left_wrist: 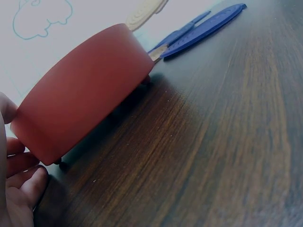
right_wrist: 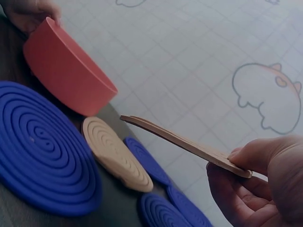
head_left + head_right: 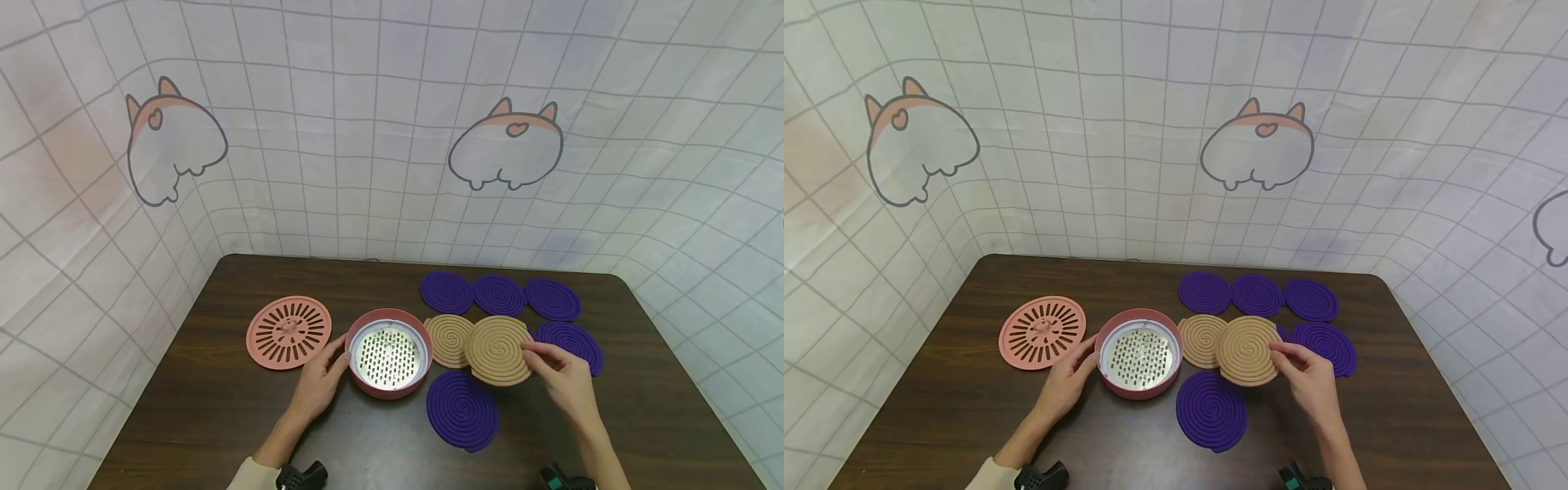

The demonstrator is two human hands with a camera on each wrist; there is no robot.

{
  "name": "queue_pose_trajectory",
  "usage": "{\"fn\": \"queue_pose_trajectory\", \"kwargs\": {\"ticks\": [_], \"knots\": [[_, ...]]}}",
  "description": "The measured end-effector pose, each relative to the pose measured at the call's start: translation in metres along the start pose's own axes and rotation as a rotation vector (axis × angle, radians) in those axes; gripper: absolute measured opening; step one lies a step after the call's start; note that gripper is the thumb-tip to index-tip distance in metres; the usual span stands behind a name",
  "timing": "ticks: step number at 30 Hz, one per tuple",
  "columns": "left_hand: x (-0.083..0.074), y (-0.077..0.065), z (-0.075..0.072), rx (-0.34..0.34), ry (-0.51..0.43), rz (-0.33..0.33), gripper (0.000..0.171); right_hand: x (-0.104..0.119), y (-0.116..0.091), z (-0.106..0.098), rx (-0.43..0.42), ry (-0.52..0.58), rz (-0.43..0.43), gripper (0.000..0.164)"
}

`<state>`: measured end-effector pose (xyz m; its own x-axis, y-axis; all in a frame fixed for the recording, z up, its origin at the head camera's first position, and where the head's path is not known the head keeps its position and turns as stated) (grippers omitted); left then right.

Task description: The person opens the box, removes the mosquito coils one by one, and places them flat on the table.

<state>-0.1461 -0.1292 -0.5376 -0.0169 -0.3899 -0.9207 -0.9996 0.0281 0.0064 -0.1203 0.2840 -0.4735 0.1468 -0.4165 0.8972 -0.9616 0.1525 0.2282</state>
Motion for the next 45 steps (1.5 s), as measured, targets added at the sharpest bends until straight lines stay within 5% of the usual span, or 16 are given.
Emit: {"fn": "queue_pose_trajectory", "kwargs": {"ticks": [26,45], "knots": [[0.004,0.001,0.0,-0.003,0.006,-0.01,0.048,-0.025,-0.046,-0.029,-0.151,-0.087,0.169,0.032],[0.001,0.001,0.001,0.007,0.007,-0.008,0.049,-0.041,-0.076,-0.044,-0.158,-0.112,0.31,0.039]]}}
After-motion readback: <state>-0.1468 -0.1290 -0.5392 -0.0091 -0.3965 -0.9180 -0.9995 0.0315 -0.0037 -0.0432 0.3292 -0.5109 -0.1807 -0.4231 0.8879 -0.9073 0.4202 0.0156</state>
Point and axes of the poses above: each hand's wrist, its own y-axis towards the middle knuckle, its own z-axis out of the palm, x = y × z, the point moved 1 cm from there along y, towards the middle knuckle, and after that the axes turned 4 degrees about -z, right-handed, at the moved point
